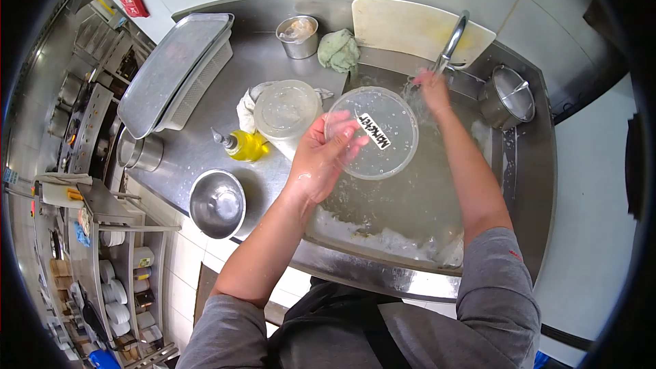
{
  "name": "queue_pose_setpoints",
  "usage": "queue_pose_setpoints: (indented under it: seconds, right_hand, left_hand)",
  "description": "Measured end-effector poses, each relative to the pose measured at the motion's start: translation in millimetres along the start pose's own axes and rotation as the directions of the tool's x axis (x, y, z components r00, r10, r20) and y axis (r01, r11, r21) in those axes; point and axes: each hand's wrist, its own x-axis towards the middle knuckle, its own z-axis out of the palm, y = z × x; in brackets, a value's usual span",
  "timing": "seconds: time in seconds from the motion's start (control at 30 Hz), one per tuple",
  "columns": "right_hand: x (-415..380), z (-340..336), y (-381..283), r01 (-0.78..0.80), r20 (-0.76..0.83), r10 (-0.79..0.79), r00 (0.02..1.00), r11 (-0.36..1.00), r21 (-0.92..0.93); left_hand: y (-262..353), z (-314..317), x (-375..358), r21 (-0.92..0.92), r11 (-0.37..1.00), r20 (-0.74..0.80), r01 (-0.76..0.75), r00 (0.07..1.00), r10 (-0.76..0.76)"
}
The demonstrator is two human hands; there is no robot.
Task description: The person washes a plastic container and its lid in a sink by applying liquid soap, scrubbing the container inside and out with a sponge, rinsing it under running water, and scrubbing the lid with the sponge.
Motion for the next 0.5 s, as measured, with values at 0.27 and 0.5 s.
queue_pose_setpoints:
  seconds: [0.27,0.5]
  right_hand:
    - [49.7,-31.1,64.6,-0.409,-0.025,0.408,0.913,0.912,-0.018]
    - [51.7,-34.3,71.7,-0.422,-0.047,0.430,0.902,0.899,0.119]
  left_hand:
    - [2.2,-1.7,-10.9,-0.019,1.000,0.029,0.003,1.000,-0.003]
    - [-0.6,-12.3,-23.9,0.002,1.000,0.093,-0.018,0.995,0.018]
